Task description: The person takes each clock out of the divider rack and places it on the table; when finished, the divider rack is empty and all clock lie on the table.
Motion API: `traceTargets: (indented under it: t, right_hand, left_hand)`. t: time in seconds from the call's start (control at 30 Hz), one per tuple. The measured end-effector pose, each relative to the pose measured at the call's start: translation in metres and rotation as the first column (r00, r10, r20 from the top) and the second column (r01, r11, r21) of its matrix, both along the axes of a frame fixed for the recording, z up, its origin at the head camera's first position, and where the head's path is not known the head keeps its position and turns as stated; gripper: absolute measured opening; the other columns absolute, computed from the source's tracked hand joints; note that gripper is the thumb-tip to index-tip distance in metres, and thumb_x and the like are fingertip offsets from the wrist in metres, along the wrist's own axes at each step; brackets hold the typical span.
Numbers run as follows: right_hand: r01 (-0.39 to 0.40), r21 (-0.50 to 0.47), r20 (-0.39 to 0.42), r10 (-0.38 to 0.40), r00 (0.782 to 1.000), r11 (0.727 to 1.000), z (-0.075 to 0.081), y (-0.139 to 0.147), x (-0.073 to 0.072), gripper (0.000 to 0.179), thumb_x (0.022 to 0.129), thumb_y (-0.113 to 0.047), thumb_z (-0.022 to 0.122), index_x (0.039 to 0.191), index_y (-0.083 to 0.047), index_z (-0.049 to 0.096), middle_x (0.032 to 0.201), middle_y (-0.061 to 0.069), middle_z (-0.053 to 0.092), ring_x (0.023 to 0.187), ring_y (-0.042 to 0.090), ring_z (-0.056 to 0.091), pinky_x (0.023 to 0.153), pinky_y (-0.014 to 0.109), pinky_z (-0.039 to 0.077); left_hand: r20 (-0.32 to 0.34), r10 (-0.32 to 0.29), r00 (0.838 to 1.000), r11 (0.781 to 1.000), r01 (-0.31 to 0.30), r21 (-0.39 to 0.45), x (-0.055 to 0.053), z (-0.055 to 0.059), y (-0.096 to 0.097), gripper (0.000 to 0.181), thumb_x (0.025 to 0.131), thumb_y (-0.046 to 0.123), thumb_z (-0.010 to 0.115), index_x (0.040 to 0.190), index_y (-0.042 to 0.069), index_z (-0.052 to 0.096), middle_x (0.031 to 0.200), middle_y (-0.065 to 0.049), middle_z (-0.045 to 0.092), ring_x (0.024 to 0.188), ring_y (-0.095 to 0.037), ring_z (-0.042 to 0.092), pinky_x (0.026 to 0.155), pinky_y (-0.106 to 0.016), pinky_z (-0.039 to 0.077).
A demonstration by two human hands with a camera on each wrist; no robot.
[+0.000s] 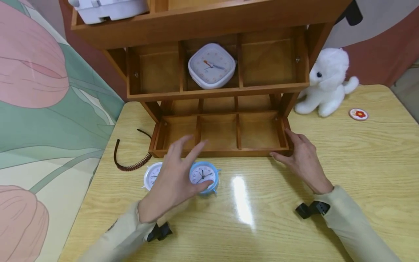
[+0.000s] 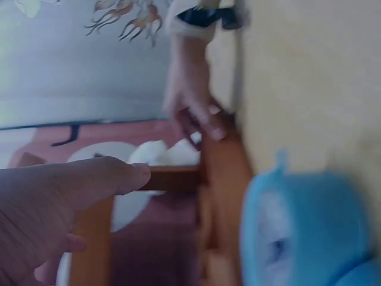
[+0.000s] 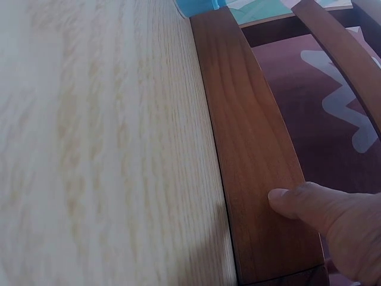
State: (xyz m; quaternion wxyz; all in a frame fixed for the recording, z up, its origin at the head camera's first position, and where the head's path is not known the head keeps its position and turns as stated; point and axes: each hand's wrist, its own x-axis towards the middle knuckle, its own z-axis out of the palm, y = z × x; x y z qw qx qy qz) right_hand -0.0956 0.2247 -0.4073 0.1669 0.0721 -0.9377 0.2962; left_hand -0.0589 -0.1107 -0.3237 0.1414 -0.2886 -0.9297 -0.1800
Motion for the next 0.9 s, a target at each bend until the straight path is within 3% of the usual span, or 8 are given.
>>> traceTargets:
  t: [0.17, 0.37, 0.67, 0.9]
  right_hand:
    - [-0.005, -0.003, -0.009, 0.005, 1.000, 1.000, -0.001, 0.000, 0.000, 0.083, 0.067, -0.018, 0.088, 0.133, 0.013, 0.048, 0.105, 0.034, 0.060, 0.094, 0.047, 0.056, 0.077, 0.058, 0.047]
    - [-0.011, 0.001, -0.035, 0.011, 0.999, 1.000, -0.002, 0.001, 0.000, 0.083, 0.066, -0.017, 0.088, 0.132, 0.013, 0.048, 0.103, 0.034, 0.060, 0.091, 0.045, 0.057, 0.073, 0.056, 0.048]
    - [-0.018, -0.007, -0.029, 0.018, 0.999, 1.000, -0.002, 0.003, 0.001, 0.082, 0.067, -0.016, 0.088, 0.132, 0.014, 0.047, 0.104, 0.034, 0.060, 0.091, 0.045, 0.056, 0.073, 0.056, 0.048]
    - [-0.020, -0.019, -0.019, 0.020, 1.000, 1.000, -0.002, 0.003, 0.001, 0.081, 0.068, -0.015, 0.087, 0.133, 0.013, 0.047, 0.106, 0.035, 0.059, 0.093, 0.046, 0.056, 0.075, 0.057, 0.048]
  left_hand:
    - [-0.139, -0.013, 0.990, 0.998, 0.022, 0.064, -0.017, 0.033, -0.003, 0.089, 0.066, 0.037, 0.087, 0.142, 0.017, 0.045, 0.140, -0.024, 0.039, 0.125, -0.042, 0.044, 0.099, -0.056, 0.041]
    - [-0.216, 0.010, 0.976, 0.989, 0.023, 0.149, -0.039, 0.067, 0.004, 0.073, 0.076, 0.029, 0.080, 0.140, 0.013, 0.047, 0.138, -0.025, 0.041, 0.126, -0.038, 0.042, 0.102, -0.052, 0.037]
    - [-0.223, 0.009, 0.975, 0.988, 0.025, 0.152, -0.072, 0.102, 0.027, 0.070, 0.080, 0.036, 0.075, 0.141, 0.015, 0.047, 0.134, -0.022, 0.043, 0.125, -0.035, 0.042, 0.104, -0.048, 0.036]
    - [-0.195, 0.044, 0.980, 0.995, -0.026, 0.096, -0.093, 0.115, 0.044, 0.073, 0.080, 0.042, 0.072, 0.143, 0.020, 0.044, 0.134, -0.017, 0.043, 0.120, -0.034, 0.044, 0.097, -0.047, 0.040]
